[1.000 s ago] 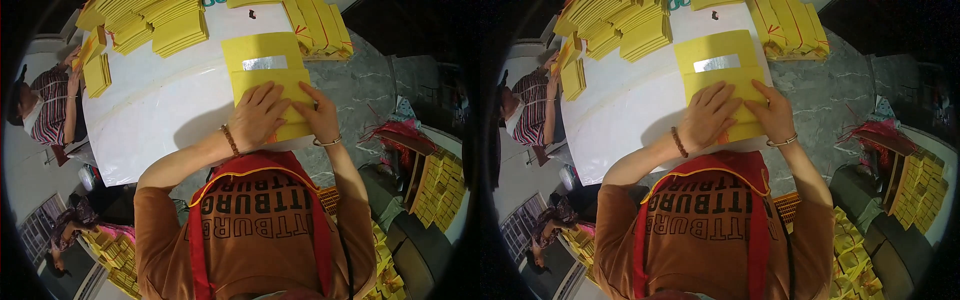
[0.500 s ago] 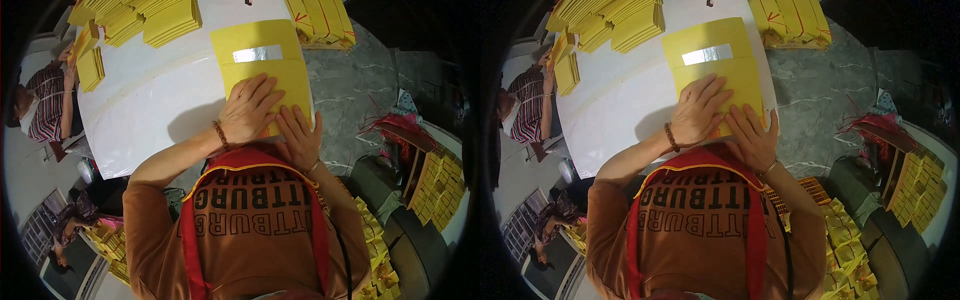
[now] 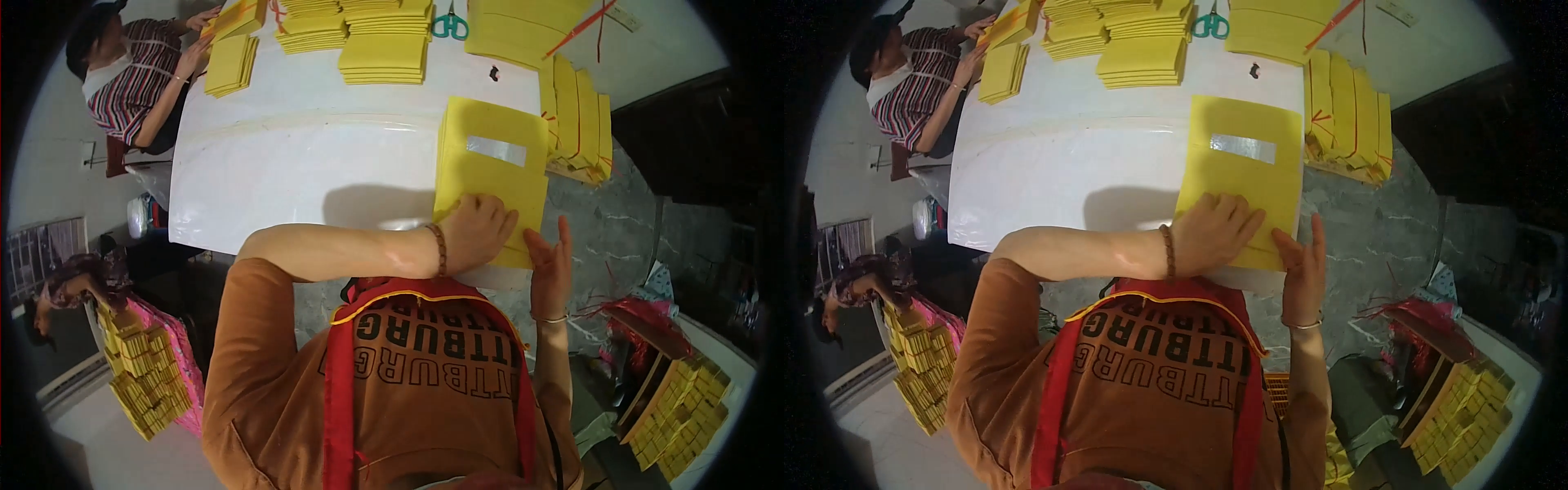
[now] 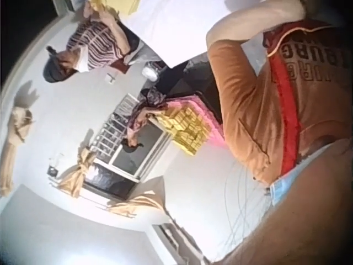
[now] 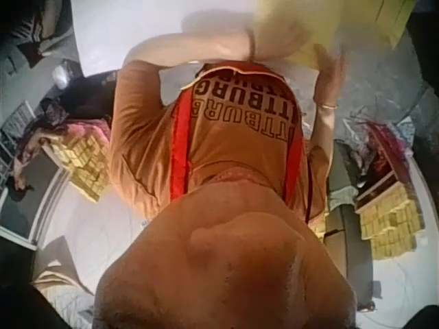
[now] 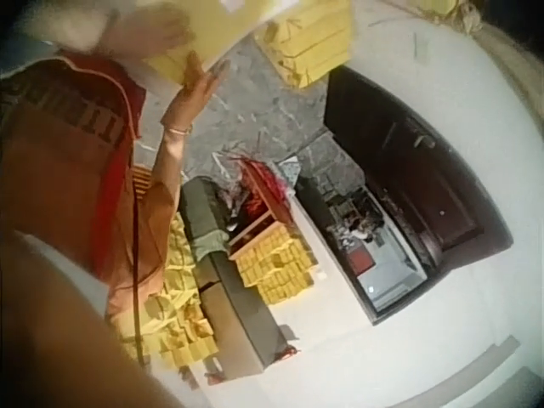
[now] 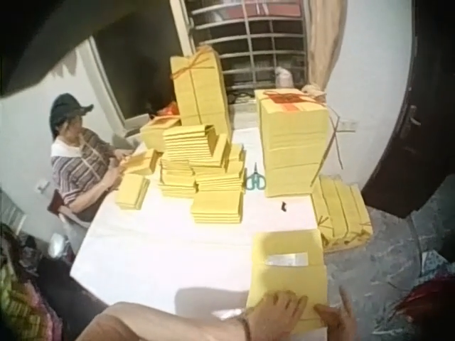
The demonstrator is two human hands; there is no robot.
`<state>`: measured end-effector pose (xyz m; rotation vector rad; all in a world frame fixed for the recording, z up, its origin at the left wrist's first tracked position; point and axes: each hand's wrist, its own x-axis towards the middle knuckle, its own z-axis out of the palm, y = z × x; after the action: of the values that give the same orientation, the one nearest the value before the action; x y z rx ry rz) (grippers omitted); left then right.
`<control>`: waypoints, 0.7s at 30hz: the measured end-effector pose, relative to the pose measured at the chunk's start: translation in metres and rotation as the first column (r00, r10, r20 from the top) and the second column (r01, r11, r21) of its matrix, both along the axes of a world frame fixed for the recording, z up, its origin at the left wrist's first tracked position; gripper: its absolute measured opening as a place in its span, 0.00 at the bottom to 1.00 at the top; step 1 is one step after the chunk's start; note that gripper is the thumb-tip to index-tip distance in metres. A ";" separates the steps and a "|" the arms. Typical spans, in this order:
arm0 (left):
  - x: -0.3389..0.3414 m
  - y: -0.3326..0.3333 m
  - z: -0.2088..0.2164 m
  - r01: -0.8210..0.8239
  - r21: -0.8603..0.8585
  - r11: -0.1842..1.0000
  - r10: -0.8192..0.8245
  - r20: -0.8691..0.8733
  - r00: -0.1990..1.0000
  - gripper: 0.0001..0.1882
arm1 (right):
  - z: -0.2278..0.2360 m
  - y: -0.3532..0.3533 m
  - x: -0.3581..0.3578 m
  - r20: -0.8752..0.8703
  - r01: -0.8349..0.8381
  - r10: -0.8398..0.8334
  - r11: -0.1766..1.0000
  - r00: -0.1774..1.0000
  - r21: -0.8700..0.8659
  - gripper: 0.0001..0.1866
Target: Handling and stacking sheets of joss paper at a workbench.
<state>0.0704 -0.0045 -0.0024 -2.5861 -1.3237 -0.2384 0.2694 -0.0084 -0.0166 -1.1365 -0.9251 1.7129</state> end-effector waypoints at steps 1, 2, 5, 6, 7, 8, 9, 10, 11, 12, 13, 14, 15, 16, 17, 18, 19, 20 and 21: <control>0.003 0.001 0.000 0.001 0.001 1.000 -0.001 -0.013 1.000 0.24 | -0.001 0.004 0.002 0.002 -0.011 0.011 1.000 1.000 0.005 0.26; 0.004 0.001 0.001 0.005 0.000 1.000 -0.005 -0.026 1.000 0.24 | -0.002 0.006 0.004 -0.024 -0.019 0.019 1.000 1.000 -0.007 0.28; -0.002 0.005 -0.005 0.015 0.060 0.998 -0.015 0.002 1.000 0.24 | 0.008 0.016 0.004 -0.081 -0.053 0.052 0.999 0.995 -0.011 0.29; -0.004 0.006 -0.004 0.008 0.060 0.998 -0.008 0.002 1.000 0.24 | 0.012 0.019 0.004 -0.115 -0.072 0.071 0.997 0.991 -0.002 0.28; -0.008 0.006 -0.003 0.006 -0.018 1.000 -0.005 0.058 0.998 0.23 | 0.014 0.021 0.004 -0.116 -0.079 0.078 0.997 0.990 -0.003 0.28; -0.012 0.010 0.001 0.015 -0.092 0.996 -0.004 0.117 0.993 0.23 | 0.017 0.023 0.005 -0.084 -0.007 0.016 0.994 0.996 0.107 0.28; -0.021 0.014 0.015 0.015 -0.093 0.996 -0.005 0.114 0.993 0.23 | 0.016 0.025 0.006 -0.064 0.063 -0.051 0.975 0.997 0.214 0.27; -0.033 0.018 0.030 0.009 -0.017 1.000 -0.005 0.229 0.973 0.22 | 0.014 0.028 0.006 -0.068 0.066 -0.053 0.975 0.996 0.212 0.27; -0.049 0.023 0.045 -0.003 0.056 0.998 -0.016 0.341 0.940 0.21 | 0.011 0.031 0.006 -0.013 0.113 -0.114 0.961 0.993 0.252 0.27; -0.070 0.032 0.054 0.036 0.101 0.994 -0.078 0.446 0.892 0.22 | 0.010 0.032 0.007 0.043 0.159 -0.179 0.942 0.983 0.295 0.26; -0.092 0.045 0.059 0.072 0.151 0.986 -0.144 0.541 0.828 0.22 | 0.009 0.032 0.009 0.035 0.126 -0.141 0.953 0.989 0.274 0.24; -0.107 0.055 0.062 -0.060 0.176 0.983 -0.024 0.437 0.899 0.23 | 0.007 0.031 0.008 0.036 0.132 -0.147 0.953 0.989 0.272 0.24; -0.129 0.071 0.048 -0.155 0.249 0.956 0.065 0.334 0.940 0.24 | 0.001 0.029 0.006 0.185 0.087 -0.146 0.952 0.972 0.294 0.22; -0.148 0.089 0.047 -0.152 0.279 0.948 0.038 0.373 0.927 0.23 | -0.002 0.027 0.005 0.333 0.044 -0.151 0.950 0.931 0.309 0.20; -0.171 0.108 0.032 -0.177 0.263 0.949 0.075 0.355 0.932 0.24 | -0.003 0.025 0.001 0.330 0.045 -0.151 0.950 0.932 0.310 0.20; -0.193 0.127 0.010 -0.206 0.268 0.941 0.123 0.295 0.948 0.25 | -0.003 0.021 -0.003 0.421 -0.025 -0.114 0.950 0.900 0.310 0.18; -0.214 0.142 -0.014 -0.236 0.277 0.931 0.175 0.229 0.958 0.27 | -0.005 0.019 -0.007 0.504 -0.096 -0.075 0.948 0.860 0.305 0.16; -0.229 0.156 -0.036 -0.244 0.273 0.931 0.195 0.195 0.961 0.27 | -0.006 0.020 -0.008 0.503 -0.090 -0.083 0.947 0.860 0.309 0.16; -0.241 0.166 -0.055 -0.250 0.268 0.930 0.214 0.158 0.964 0.27 | -0.008 0.019 -0.008 0.548 -0.151 -0.095 0.910 0.831 0.387 0.15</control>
<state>-0.1703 0.1615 -0.0577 -2.1836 -1.4999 -0.5180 0.2610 0.0110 -0.0243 -1.3479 -1.5912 1.1135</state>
